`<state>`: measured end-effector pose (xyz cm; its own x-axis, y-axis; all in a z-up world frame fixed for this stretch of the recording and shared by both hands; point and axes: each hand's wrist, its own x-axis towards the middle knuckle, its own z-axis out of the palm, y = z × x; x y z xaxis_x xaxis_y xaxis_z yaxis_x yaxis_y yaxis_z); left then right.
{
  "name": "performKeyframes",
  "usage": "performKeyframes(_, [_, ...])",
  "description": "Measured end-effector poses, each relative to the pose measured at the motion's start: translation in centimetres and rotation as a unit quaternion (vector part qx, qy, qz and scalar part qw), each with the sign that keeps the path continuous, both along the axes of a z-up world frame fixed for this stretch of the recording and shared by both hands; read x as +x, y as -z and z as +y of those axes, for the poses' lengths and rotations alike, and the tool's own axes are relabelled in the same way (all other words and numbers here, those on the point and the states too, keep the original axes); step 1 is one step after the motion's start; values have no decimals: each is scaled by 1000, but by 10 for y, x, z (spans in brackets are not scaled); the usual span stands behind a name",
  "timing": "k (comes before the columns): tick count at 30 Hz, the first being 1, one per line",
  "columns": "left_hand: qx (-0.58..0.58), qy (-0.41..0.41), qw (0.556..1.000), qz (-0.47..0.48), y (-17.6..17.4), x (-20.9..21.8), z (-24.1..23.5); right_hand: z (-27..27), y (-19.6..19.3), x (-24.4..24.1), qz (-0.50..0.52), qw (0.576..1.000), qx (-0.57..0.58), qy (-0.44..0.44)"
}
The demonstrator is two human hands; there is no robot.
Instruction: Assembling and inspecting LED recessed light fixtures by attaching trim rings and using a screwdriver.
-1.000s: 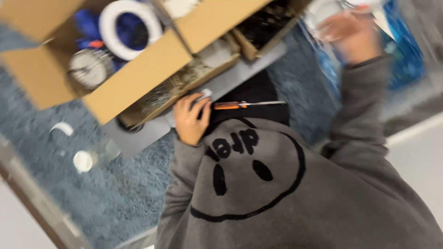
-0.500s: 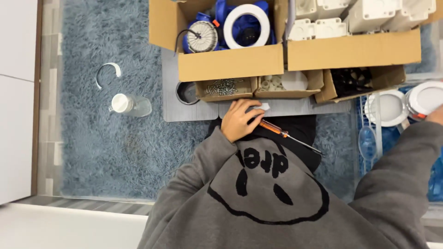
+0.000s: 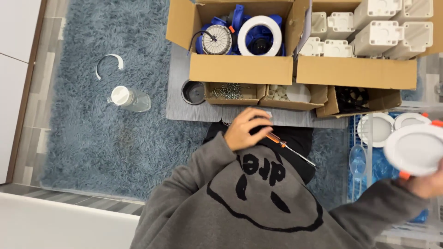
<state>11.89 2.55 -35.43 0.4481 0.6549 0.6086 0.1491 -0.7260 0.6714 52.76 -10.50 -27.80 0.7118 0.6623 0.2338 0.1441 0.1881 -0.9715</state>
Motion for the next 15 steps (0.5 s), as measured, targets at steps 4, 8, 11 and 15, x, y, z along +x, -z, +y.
performKeyframes(4, [-50,84,995,-21,-47,6,-23,-14,77,-8,-297,950,94,23])
performKeyframes(8, [-206,118,971,-7,-58,14,-50,24,52,-145,-442,897,18,20])
performKeyframes(11, [-219,83,965,-118,-42,17,-50,33,18,-216,-285,910,114,-277])
performKeyframes(15, [-255,84,938,-218,-32,-2,-42,41,25,-231,-144,880,150,-427])
